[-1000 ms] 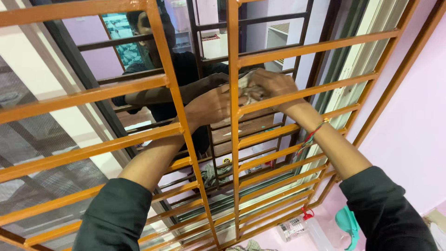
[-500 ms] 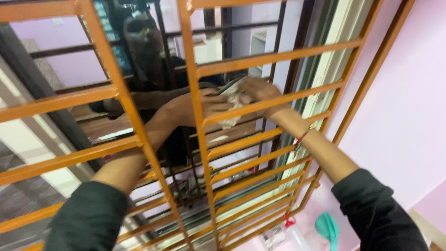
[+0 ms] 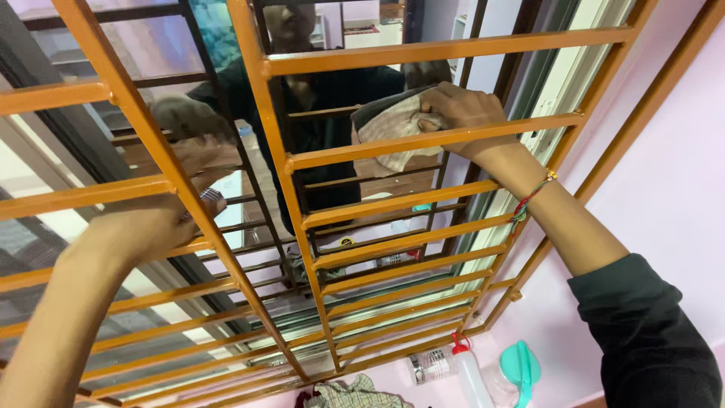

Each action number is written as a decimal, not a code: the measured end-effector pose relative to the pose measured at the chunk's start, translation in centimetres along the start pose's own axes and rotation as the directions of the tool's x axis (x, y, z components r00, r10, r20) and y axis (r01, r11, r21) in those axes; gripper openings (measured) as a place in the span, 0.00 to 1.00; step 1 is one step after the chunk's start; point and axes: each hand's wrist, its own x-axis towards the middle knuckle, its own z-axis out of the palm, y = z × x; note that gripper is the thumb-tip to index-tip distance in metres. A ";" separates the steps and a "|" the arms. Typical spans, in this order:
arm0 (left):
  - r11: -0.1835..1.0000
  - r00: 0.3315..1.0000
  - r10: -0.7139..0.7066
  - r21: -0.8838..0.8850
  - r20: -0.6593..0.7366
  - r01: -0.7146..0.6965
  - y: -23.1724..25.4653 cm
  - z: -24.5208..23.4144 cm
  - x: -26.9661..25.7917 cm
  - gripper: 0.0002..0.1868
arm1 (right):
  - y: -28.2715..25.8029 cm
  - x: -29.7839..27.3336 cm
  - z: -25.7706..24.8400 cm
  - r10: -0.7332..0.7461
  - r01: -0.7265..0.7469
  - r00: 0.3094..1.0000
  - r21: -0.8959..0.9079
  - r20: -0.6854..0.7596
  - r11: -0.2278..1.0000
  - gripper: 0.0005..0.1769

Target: The person wipes the horizontal bars of a window grill using a cloth.

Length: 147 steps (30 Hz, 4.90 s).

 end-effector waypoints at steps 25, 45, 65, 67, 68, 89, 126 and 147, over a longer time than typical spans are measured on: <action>0.933 0.823 0.335 0.039 -0.460 -0.358 27.7 -1.0 11.5 0.31 | 0.9 -2.1 1.3 0.014 0.001 0.992 0.121 -0.126 0.993 0.15; 0.615 0.212 0.699 0.423 -0.683 -0.665 30.6 -0.5 25.3 0.12 | 3.3 -3.8 2.9 0.390 -0.389 0.828 0.087 -0.403 0.917 0.16; 0.894 0.257 0.398 0.310 -0.880 -0.322 31.4 0.8 24.2 0.10 | 2.6 -3.0 2.0 0.286 -0.200 0.895 0.264 -0.343 0.944 0.23; 0.915 0.207 0.371 0.319 -0.905 -0.248 28.4 0.3 23.9 0.13 | 0.8 -2.0 1.2 0.181 -0.087 0.926 0.277 -0.331 0.957 0.28; 0.922 0.179 0.361 0.323 -0.915 -0.212 27.2 0.1 23.7 0.15 | 0.1 -1.7 0.9 0.152 -0.064 0.938 0.275 -0.312 0.959 0.28; 0.790 0.330 0.541 0.333 -0.773 -0.515 36.7 2.7 28.3 0.08 | 8.4 -6.6 6.7 0.553 -0.609 0.741 -0.032 -0.381 0.793 0.19; 0.953 0.796 0.283 0.062 -0.534 -0.297 26.5 3.9 18.7 0.09 | -5.6 -9.3 6.2 0.415 -0.357 0.905 0.363 -0.094 0.861 0.50; 0.496 0.252 0.609 0.112 -0.752 -0.861 27.9 4.1 2.6 0.24 | -0.3 -9.4 12.9 0.570 -0.546 0.752 0.172 -0.331 0.820 0.22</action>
